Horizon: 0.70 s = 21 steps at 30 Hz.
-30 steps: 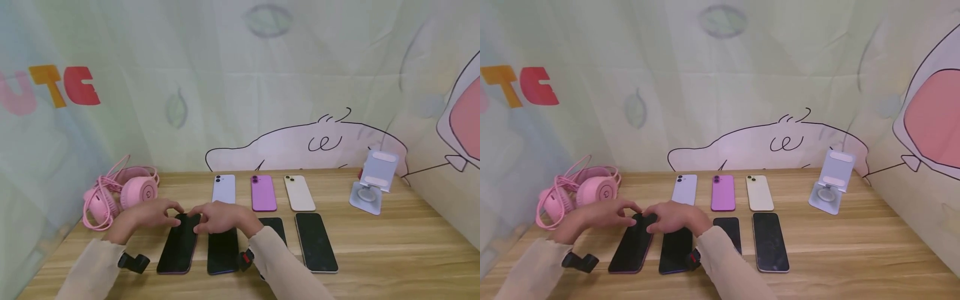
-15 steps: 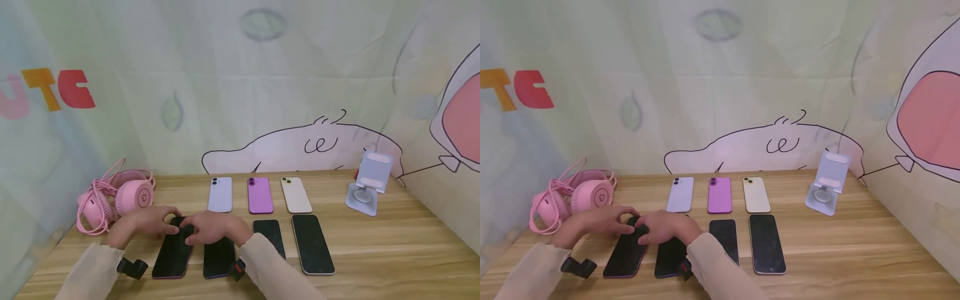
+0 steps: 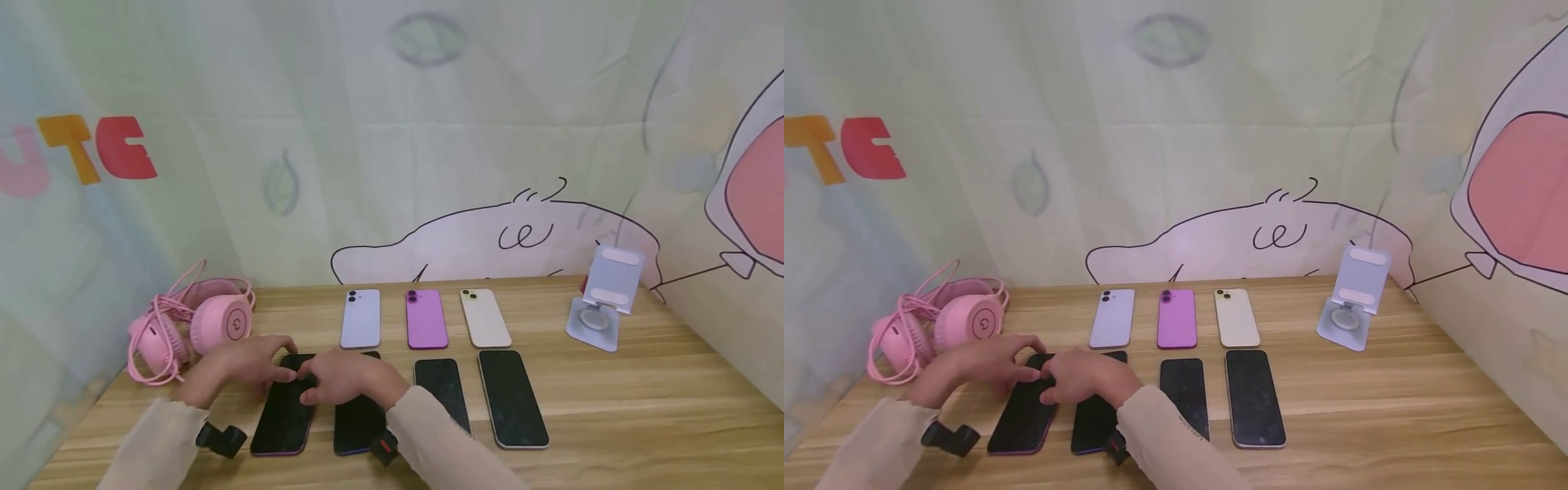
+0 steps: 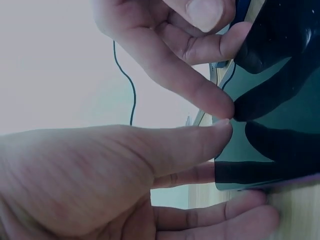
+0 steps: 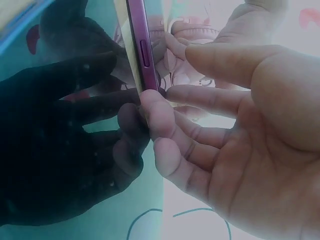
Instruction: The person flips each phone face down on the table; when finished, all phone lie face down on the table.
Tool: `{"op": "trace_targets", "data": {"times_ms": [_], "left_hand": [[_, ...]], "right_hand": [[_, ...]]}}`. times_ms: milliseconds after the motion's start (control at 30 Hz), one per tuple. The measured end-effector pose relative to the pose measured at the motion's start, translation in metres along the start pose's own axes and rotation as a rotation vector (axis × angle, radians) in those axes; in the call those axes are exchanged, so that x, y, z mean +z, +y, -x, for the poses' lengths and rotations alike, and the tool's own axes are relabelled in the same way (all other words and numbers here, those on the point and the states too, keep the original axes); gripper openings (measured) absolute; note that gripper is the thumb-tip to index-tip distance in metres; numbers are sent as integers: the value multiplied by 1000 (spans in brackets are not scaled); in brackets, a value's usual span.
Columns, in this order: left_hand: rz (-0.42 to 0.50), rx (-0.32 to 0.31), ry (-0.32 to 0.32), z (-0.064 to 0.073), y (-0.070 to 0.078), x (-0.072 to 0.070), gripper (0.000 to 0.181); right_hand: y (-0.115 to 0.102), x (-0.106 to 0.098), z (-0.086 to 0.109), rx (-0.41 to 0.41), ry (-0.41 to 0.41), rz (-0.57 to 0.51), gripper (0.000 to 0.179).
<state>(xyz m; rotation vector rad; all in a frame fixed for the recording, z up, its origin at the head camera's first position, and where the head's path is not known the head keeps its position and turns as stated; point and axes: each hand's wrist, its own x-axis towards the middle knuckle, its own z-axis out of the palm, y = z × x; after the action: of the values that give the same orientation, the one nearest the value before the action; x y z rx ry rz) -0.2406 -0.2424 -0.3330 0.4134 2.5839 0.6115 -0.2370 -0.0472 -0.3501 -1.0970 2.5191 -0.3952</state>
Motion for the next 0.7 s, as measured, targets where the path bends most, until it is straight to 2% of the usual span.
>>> {"op": "trace_targets", "data": {"times_ms": [200,367,700], "left_hand": [[-52,-13,32,-1,3,3,33],[-75,-20,58,-4,5,7,28],[-8,-43,102,-5,4,12,21]], "right_hand": [[-1,1,0,13,-2,0,49],[2,1,1,38,-34,-49,57],[1,2,-1,36,-57,-35,59]]}}
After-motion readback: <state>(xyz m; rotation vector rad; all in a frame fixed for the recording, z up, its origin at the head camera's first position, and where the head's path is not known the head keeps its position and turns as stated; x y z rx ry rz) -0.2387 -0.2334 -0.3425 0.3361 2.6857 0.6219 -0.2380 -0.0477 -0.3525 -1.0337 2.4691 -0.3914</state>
